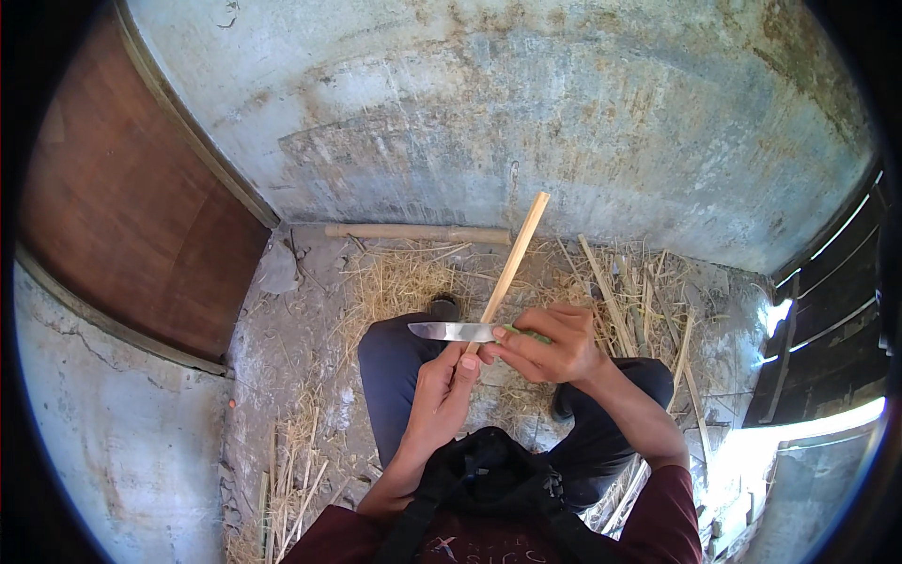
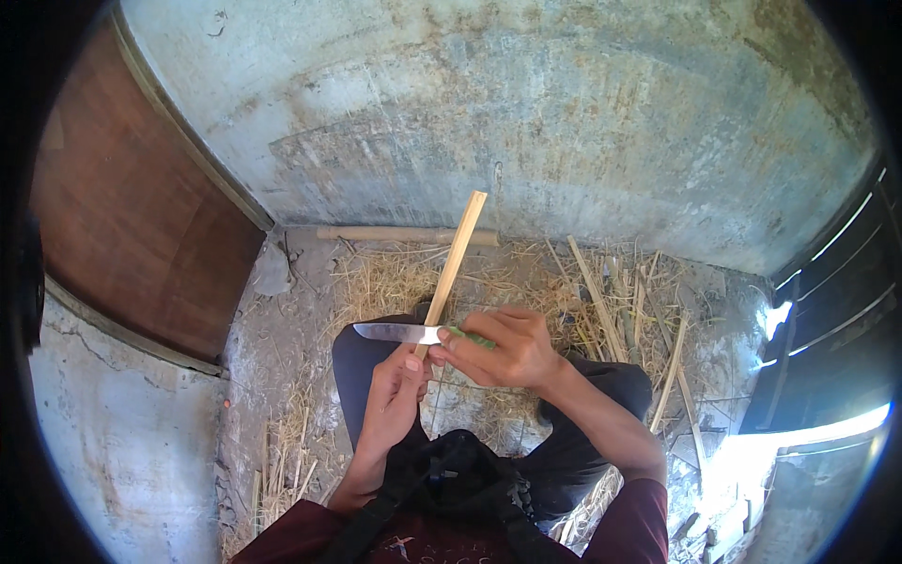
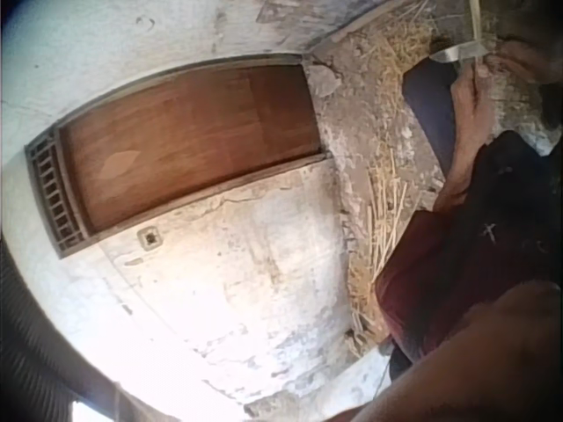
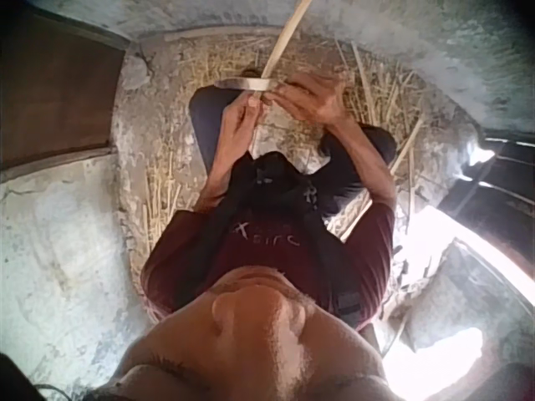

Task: The person carves a long wooden stick using a small knife, shaving off thin strips of wood while holding the stick in one hand and the knife in the other.

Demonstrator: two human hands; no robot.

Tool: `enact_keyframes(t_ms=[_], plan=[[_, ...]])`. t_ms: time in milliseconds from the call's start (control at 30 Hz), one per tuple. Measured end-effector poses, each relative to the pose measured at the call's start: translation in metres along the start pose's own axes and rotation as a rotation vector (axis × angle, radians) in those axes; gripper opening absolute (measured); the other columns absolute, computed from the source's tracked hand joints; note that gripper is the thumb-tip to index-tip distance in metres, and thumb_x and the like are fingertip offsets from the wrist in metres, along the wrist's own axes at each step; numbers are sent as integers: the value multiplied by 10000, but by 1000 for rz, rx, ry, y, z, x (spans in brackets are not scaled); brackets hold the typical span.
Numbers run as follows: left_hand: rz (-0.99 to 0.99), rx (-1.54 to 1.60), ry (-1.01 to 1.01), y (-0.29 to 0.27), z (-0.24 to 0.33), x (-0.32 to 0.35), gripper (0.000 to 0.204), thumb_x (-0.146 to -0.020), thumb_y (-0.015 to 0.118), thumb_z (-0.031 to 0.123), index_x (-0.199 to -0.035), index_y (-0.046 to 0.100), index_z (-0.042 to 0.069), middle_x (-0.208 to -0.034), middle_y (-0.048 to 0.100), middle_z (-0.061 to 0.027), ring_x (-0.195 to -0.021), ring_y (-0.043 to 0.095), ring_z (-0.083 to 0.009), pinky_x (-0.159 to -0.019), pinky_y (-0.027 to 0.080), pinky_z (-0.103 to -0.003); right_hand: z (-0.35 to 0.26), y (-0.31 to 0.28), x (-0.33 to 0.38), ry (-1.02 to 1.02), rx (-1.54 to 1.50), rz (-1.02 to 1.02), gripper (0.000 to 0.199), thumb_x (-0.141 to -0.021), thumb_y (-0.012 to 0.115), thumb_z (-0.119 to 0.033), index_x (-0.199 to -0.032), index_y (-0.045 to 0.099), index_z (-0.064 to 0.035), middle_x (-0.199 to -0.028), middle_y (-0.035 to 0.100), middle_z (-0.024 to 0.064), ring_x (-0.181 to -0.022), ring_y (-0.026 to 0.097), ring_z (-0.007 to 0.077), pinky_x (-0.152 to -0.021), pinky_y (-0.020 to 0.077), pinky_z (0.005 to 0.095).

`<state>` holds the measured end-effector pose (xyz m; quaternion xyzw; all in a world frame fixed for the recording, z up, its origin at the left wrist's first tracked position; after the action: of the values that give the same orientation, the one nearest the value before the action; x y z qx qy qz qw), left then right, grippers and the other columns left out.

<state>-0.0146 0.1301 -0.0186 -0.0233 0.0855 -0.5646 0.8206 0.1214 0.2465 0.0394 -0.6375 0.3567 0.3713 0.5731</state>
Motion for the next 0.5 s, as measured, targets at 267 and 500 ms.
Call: enact_keyframes(t_ms=[267, 500], plan=[[47, 41, -7, -7, -15, 2, 476, -1161, 497, 434, -970, 615, 14, -760, 482, 56, -631, 383, -31, -545, 312, -240, -10, 7, 2, -34, 0, 6, 235, -816, 934, -261, -934, 758, -160, -785, 619, -31, -533, 540, 95, -466, 413, 249], [136, 6, 12, -5, 0, 2, 483, -1157, 531, 389, -913, 653, -9, -697, 514, 44, -606, 417, -34, -531, 332, -248, -9, 7, 4, -15, 1, 47, 250, -798, 945, -264, -941, 763, -167, -782, 632, -29, -532, 548, 96, -470, 419, 247]])
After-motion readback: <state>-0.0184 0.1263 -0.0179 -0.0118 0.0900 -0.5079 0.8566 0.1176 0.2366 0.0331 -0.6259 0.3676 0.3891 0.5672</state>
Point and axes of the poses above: each hand's wrist, its own x-axis away from the middle knuckle, its own y-axis out of the palm, z = x × y, the point moved 6 cm from there along -x, towards the middle knuckle
